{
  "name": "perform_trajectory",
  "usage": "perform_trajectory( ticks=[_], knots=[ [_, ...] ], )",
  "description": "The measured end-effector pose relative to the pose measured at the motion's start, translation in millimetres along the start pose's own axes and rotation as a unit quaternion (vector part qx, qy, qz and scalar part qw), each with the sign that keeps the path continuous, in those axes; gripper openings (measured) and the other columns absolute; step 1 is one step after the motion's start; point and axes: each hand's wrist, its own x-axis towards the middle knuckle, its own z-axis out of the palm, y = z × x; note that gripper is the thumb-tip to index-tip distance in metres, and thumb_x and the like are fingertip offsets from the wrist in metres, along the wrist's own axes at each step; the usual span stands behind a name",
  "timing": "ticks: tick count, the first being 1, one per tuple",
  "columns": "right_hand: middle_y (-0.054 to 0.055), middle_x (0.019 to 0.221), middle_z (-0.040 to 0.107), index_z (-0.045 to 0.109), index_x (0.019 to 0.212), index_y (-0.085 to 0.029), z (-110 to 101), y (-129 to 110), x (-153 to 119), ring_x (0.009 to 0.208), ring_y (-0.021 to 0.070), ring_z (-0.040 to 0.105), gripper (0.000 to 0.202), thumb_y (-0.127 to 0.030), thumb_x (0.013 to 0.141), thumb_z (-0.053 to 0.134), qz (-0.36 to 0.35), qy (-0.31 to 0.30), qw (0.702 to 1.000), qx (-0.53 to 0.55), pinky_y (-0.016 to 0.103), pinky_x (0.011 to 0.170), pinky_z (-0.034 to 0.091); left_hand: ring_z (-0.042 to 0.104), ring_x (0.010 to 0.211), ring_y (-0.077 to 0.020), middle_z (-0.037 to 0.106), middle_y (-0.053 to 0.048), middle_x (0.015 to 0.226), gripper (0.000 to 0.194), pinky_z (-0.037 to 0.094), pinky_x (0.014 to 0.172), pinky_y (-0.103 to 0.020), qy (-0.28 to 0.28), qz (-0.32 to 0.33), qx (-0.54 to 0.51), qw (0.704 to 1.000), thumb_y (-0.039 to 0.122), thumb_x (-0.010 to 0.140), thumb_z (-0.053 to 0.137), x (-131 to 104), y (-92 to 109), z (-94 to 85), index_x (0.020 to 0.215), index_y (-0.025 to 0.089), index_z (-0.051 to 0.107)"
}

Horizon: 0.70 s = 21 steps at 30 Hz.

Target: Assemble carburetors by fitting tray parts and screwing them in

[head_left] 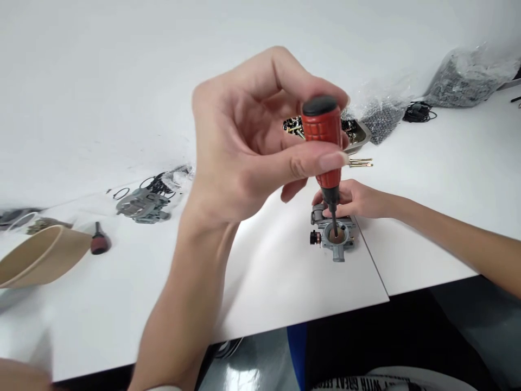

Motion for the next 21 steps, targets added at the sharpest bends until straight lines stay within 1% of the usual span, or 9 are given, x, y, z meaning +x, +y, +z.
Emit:
perform_trajectory(
  ticks=[4,8,9,11,13,14,17,19,21],
  knots=[
    [0.009,0.111,0.069,0.066,0.111,-0.015,0.1,1.4,1.7,0.099,0.0189,0.065,0.036,-0.032,0.08,0.075,0.011,-0.011,1.0,0.019,0.035,0.086,0.053,0.071,0.072,-0.0149,0.07,-0.001,0.084,0.023,0.053,0.038,-0.02,-0.031,-0.005,0.024,0.999,0.004,0.081,0.067,-2.4,7.2,-2.4,0.104,0.004,0.064],
    [0.01,0.116,0.067,0.066,0.112,-0.015,-1.8,0.8,2.7,0.108,0.0215,0.063,0.037,-0.032,0.081,0.075,0.005,-0.022,1.0,0.01,0.039,0.095,0.051,0.071,0.091,-0.0205,0.069,-0.004,0.091,0.033,0.056,0.041,-0.022,-0.044,-0.023,0.018,0.999,0.0,0.085,0.06,-4.1,12.8,-1.4,0.118,0.002,0.059],
    [0.01,0.116,0.067,0.066,0.113,-0.015,-2.0,1.0,3.0,0.11,0.0219,0.062,0.038,-0.033,0.081,0.075,-0.001,-0.022,1.0,0.01,0.039,0.096,0.051,0.071,0.09,-0.0194,0.069,-0.005,0.095,0.03,0.055,0.042,-0.021,-0.047,-0.023,0.019,0.998,0.005,0.087,0.059,-4.0,13.5,-0.4,0.117,0.002,0.059],
    [0.01,0.114,0.068,0.065,0.113,-0.015,-2.0,1.4,3.7,0.109,0.022,0.062,0.038,-0.032,0.081,0.075,-0.012,-0.024,1.0,0.011,0.04,0.096,0.051,0.069,0.079,-0.0127,0.067,-0.005,0.099,0.026,0.052,0.04,-0.019,-0.048,-0.004,0.031,0.998,0.022,0.09,0.059,-3.1,13.9,2.7,0.109,0.005,0.062],
    [0.01,0.114,0.068,0.064,0.115,-0.015,-1.8,1.3,3.9,0.109,0.0217,0.063,0.038,-0.031,0.082,0.074,-0.015,-0.028,0.999,0.005,0.04,0.095,0.051,0.063,0.071,-0.0051,0.066,-0.001,0.094,0.026,0.047,0.04,-0.013,-0.022,0.02,0.057,0.998,0.032,0.087,0.064,-1.4,12.5,6.4,0.098,0.008,0.065],
    [0.01,0.114,0.068,0.064,0.114,-0.015,-1.6,1.1,3.9,0.108,0.0213,0.063,0.037,-0.031,0.082,0.074,-0.012,-0.028,1.0,0.001,0.039,0.095,0.051,0.061,0.068,-0.0021,0.065,0.001,0.09,0.024,0.045,0.041,-0.01,-0.004,0.026,0.066,0.997,0.03,0.082,0.07,-0.5,10.8,7.8,0.093,0.009,0.066],
    [0.008,0.109,0.069,0.065,0.109,-0.016,-1.0,1.3,3.6,0.102,0.019,0.064,0.034,-0.03,0.08,0.075,0.0,-0.017,1.0,0.004,0.036,0.091,0.052,0.057,0.059,0.0013,0.064,0.005,0.079,0.023,0.042,0.041,-0.009,0.026,0.021,0.038,0.999,0.011,0.068,0.08,2.0,1.9,7.5,0.088,0.01,0.069],
    [0.007,0.104,0.069,0.065,0.107,-0.016,-1.0,3.0,3.4,0.096,0.0173,0.064,0.033,-0.031,0.08,0.076,0.009,-0.01,1.0,0.023,0.033,0.086,0.053,0.055,0.051,-0.0007,0.066,0.004,0.075,0.024,0.041,0.035,-0.012,0.014,0.025,-0.005,1.0,0.009,0.071,0.078,2.8,-5.1,2.9,0.093,0.009,0.071],
    [0.006,0.102,0.069,0.065,0.107,-0.016,-1.4,5.7,3.4,0.092,0.0163,0.065,0.035,-0.032,0.078,0.077,0.015,-0.006,0.999,0.041,0.032,0.082,0.052,0.065,0.059,-0.0079,0.071,0.001,0.079,0.027,0.041,0.031,-0.014,-0.006,0.024,-0.033,0.999,0.006,0.076,0.073,2.5,-9.4,-3.1,0.103,0.007,0.071]
  ],
)
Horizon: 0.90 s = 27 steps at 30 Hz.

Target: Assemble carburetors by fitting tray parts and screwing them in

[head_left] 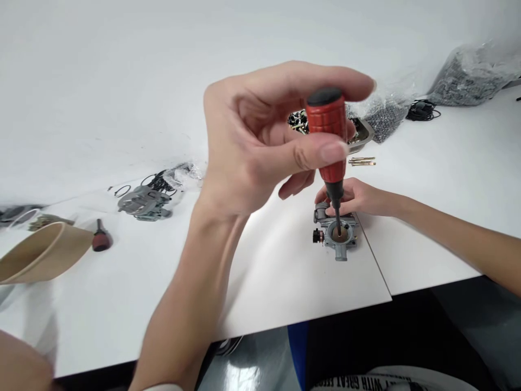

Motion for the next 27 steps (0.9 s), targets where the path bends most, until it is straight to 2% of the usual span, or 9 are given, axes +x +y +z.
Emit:
perform_trajectory(
  ticks=[4,8,10,12,14,16,18,21,27],
  knots=[
    [0.007,0.104,0.068,0.066,0.106,-0.015,-2.2,4.4,0.0,0.093,0.0168,0.064,0.037,-0.033,0.076,0.078,0.001,-0.006,1.0,0.017,0.032,0.082,0.052,0.072,0.087,-0.0178,0.072,0.0,0.093,0.037,0.054,0.038,-0.016,-0.034,-0.007,-0.004,0.999,-0.003,0.08,0.063,-2.5,5.2,-6.4,0.114,0.008,0.066],
    [0.007,0.104,0.068,0.066,0.105,-0.016,-2.2,3.4,-0.5,0.094,0.0169,0.063,0.037,-0.034,0.075,0.079,-0.001,-0.004,1.0,0.012,0.032,0.082,0.052,0.07,0.073,-0.0119,0.068,0.0,0.085,0.026,0.051,0.04,-0.015,-0.033,-0.015,0.019,0.999,-0.001,0.083,0.061,-3.1,13.9,-0.9,0.106,0.008,0.068],
    [0.007,0.105,0.067,0.066,0.106,-0.016,-1.5,1.6,-0.8,0.093,0.0169,0.063,0.036,-0.033,0.076,0.078,-0.002,-0.002,1.0,0.003,0.032,0.082,0.052,0.066,0.065,-0.0054,0.068,0.001,0.089,0.022,0.047,0.04,-0.012,-0.031,0.006,0.038,0.999,0.006,0.082,0.066,-1.8,13.6,3.7,0.103,0.012,0.069],
    [0.007,0.106,0.067,0.066,0.107,-0.017,-1.1,0.4,-1.0,0.094,0.0171,0.063,0.036,-0.033,0.077,0.078,-0.002,-0.002,1.0,-0.005,0.033,0.083,0.052,0.064,0.064,-0.0013,0.068,0.005,0.09,0.028,0.049,0.045,-0.01,-0.012,0.022,0.049,0.998,0.017,0.075,0.077,-0.2,10.4,7.7,0.102,0.016,0.07],
    [0.007,0.106,0.067,0.066,0.108,-0.017,-1.2,0.3,-1.0,0.094,0.0171,0.063,0.036,-0.032,0.077,0.078,-0.004,-0.002,1.0,-0.007,0.033,0.085,0.052,0.064,0.065,-0.0019,0.068,0.007,0.083,0.038,0.05,0.046,-0.01,0.015,0.008,0.03,0.999,0.026,0.064,0.084,0.6,6.6,10.1,0.099,0.017,0.071],
    [0.007,0.106,0.067,0.066,0.107,-0.017,-1.8,1.3,-0.9,0.094,0.0169,0.063,0.036,-0.033,0.076,0.078,-0.005,-0.003,1.0,-0.006,0.033,0.085,0.052,0.065,0.06,-0.0043,0.068,0.005,0.077,0.035,0.048,0.039,-0.012,0.03,-0.014,0.001,0.999,0.022,0.065,0.084,-0.2,4.7,10.2,0.096,0.013,0.071],
    [0.007,0.107,0.066,0.066,0.105,-0.017,-2.7,2.5,-0.8,0.093,0.0164,0.063,0.036,-0.033,0.076,0.079,-0.004,-0.005,1.0,0.0,0.032,0.082,0.052,0.066,0.057,-0.0075,0.069,0.002,0.077,0.025,0.044,0.032,-0.014,0.023,-0.018,-0.018,0.999,0.012,0.073,0.078,-2.5,5.8,7.8,0.097,0.009,0.072],
    [0.007,0.108,0.065,0.064,0.106,-0.016,-3.8,3.0,-0.7,0.095,0.0171,0.062,0.039,-0.034,0.075,0.079,0.008,-0.014,1.0,0.016,0.032,0.082,0.052,0.069,0.064,-0.0119,0.071,-0.002,0.084,0.026,0.05,0.036,-0.017,-0.009,-0.021,-0.003,1.0,0.001,0.079,0.068,-5.5,11.0,1.1,0.104,0.007,0.072],
    [0.007,0.104,0.065,0.064,0.105,-0.016,-3.4,-1.1,-1.2,0.092,0.0162,0.062,0.039,-0.033,0.074,0.08,0.011,-0.014,1.0,0.021,0.032,0.08,0.053,0.066,0.059,-0.0075,0.068,-0.001,0.085,0.021,0.048,0.038,-0.013,-0.068,-0.005,0.012,0.998,0.015,0.083,0.069,-3.0,10.5,-4.9,0.104,0.013,0.069]
  ],
)
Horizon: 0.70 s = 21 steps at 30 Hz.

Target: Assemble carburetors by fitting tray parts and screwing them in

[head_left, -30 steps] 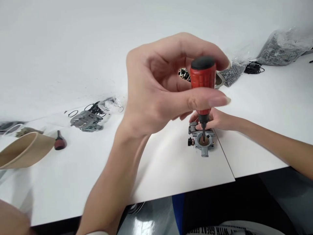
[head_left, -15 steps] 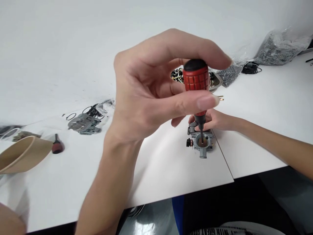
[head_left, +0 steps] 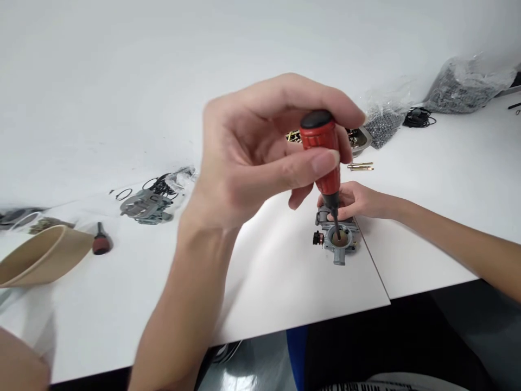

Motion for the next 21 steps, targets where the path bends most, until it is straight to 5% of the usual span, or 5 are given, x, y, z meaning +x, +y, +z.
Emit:
perform_trajectory(
  ticks=[7,13,18,21],
  knots=[
    [0.007,0.106,0.067,0.066,0.105,-0.018,1.8,-2.2,-0.1,0.097,0.0181,0.062,0.035,-0.033,0.076,0.079,-0.01,0.004,1.0,-0.028,0.034,0.085,0.052,0.052,0.042,-0.0023,0.054,0.007,0.063,0.028,0.037,0.03,-0.012,0.077,-0.09,-0.06,0.991,0.026,0.073,0.08,3.4,-12.9,15.5,0.079,0.016,0.054],
    [0.008,0.104,0.07,0.068,0.105,-0.019,-0.2,0.7,1.0,0.1,0.0215,0.063,0.038,-0.037,0.074,0.08,-0.025,0.007,0.999,-0.035,0.038,0.088,0.052,0.065,0.062,-0.0096,0.068,0.0,0.077,0.025,0.045,0.034,-0.015,0.036,-0.032,-0.057,0.997,0.022,0.071,0.082,2.9,-8.3,8.6,0.084,0.01,0.064],
    [0.004,0.1,0.072,0.07,0.1,-0.024,0.9,2.2,2.3,0.096,0.021,0.065,0.034,-0.04,0.072,0.081,-0.025,-0.004,0.999,-0.033,0.035,0.086,0.053,0.07,0.074,-0.0118,0.074,-0.003,0.09,0.028,0.053,0.044,-0.02,-0.107,-0.01,-0.105,0.989,0.036,0.093,0.055,2.9,2.5,16.3,0.093,0.015,0.073],
    [0.004,0.1,0.071,0.07,0.1,-0.023,2.4,1.7,2.3,0.096,0.0209,0.065,0.033,-0.042,0.074,0.079,-0.03,-0.007,0.998,-0.054,0.034,0.086,0.053,0.067,0.074,-0.0096,0.071,-0.002,0.089,0.02,0.054,0.049,-0.02,-0.066,-0.047,-0.082,0.993,0.029,0.093,0.057,1.5,4.6,19.0,0.099,0.017,0.072]
  ],
)
